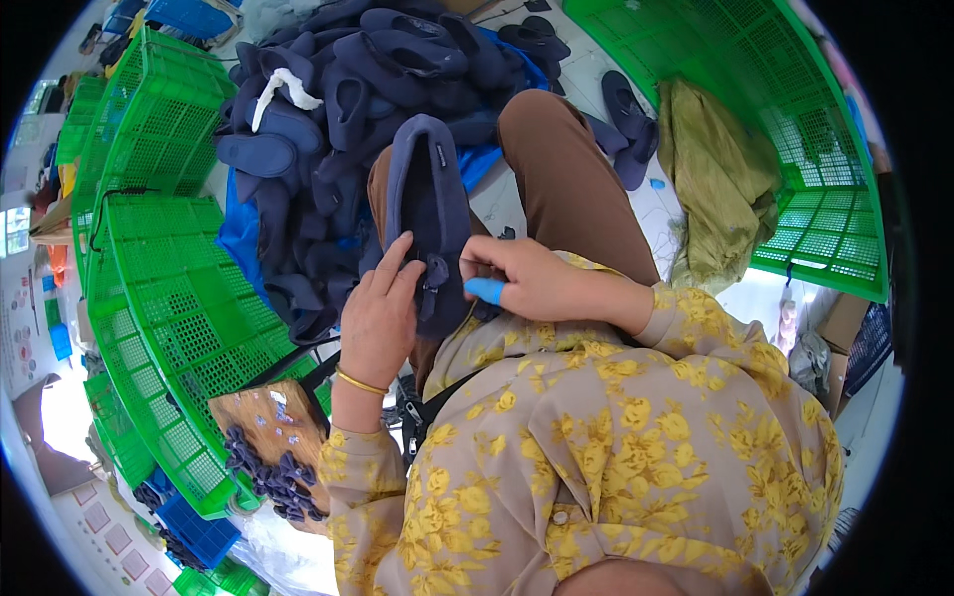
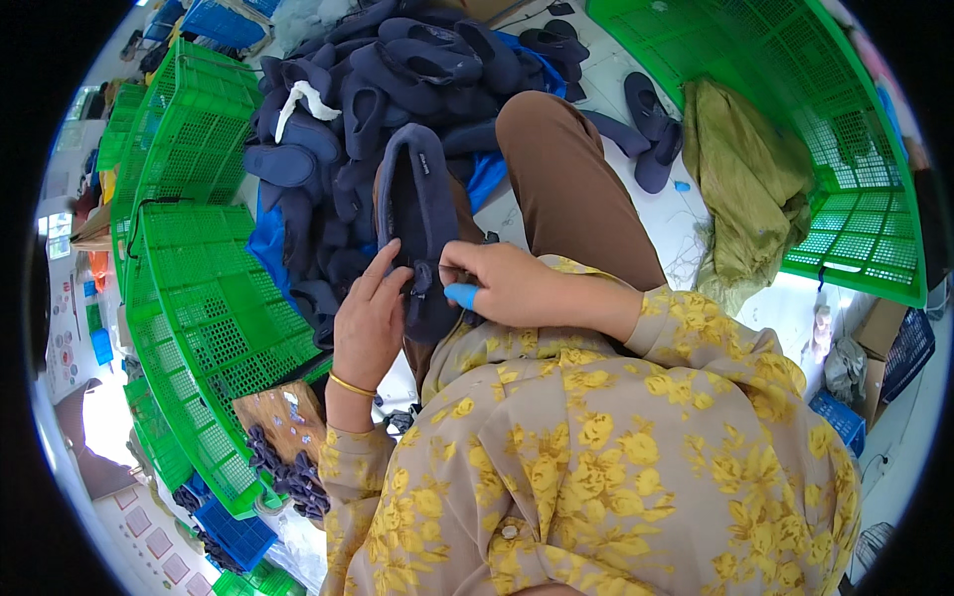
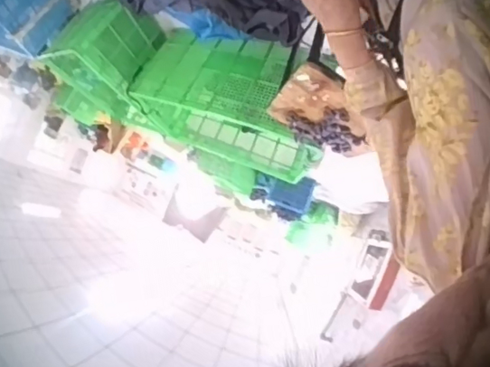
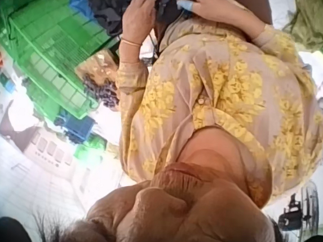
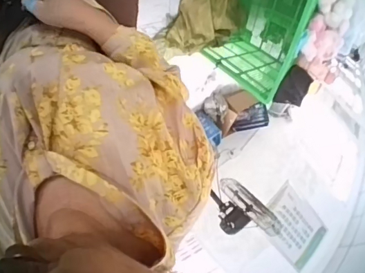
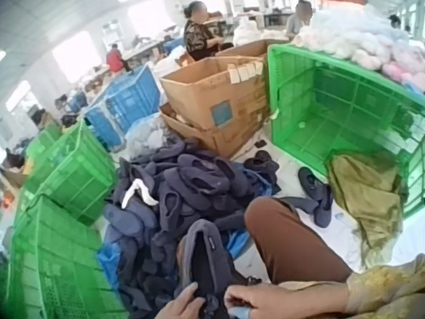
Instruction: The person sits on the floor and uses a blue-handled tool to stitch the upper of a dark slip-on shoe. They repeatedly pick up shoes from a nearby pile, work on the stitching, and place the finished shoe aside.
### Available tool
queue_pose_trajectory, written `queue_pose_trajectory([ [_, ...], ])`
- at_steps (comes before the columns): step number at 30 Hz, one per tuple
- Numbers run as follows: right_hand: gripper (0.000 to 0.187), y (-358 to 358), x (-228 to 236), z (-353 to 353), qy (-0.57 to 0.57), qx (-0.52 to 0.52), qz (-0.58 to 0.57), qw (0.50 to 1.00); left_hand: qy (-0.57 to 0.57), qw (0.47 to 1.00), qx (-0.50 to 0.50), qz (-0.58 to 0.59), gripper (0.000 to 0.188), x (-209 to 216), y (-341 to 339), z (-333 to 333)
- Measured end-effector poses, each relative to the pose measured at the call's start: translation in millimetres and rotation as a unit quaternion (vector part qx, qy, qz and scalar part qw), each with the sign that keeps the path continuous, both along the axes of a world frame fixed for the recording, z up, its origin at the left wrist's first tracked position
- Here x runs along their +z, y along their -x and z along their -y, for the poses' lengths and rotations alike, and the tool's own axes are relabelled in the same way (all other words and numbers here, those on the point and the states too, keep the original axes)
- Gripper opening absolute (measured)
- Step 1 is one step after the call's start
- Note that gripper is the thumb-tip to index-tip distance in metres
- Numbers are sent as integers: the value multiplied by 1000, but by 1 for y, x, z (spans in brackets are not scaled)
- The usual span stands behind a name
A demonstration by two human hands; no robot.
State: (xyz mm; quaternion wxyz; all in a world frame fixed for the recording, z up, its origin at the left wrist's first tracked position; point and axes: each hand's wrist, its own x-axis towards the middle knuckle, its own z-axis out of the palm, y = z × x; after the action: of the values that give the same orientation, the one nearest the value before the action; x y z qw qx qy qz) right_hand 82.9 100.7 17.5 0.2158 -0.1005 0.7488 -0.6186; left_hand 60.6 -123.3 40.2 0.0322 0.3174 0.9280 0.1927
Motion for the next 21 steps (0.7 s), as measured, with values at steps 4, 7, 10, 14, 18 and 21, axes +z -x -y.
queue_pose_trajectory([
  [4,18,11,20,-10,-165,52,-92,981,74,994,-49,-60,25,8,13,8],
  [7,22,18,28,-22,-255,69,-170,949,61,996,-6,-65,18,21,19,6],
  [10,23,24,29,-33,-168,-42,-258,950,-16,995,87,-43,14,23,19,-4],
  [14,18,30,41,-32,-36,-140,-187,972,-106,977,172,74,17,9,-5,-45],
  [18,11,17,26,-31,129,-171,-38,976,-164,955,193,152,14,-20,-19,-79],
  [21,7,4,12,-42,274,-167,139,937,-181,964,123,153,13,-17,-18,-72],
])
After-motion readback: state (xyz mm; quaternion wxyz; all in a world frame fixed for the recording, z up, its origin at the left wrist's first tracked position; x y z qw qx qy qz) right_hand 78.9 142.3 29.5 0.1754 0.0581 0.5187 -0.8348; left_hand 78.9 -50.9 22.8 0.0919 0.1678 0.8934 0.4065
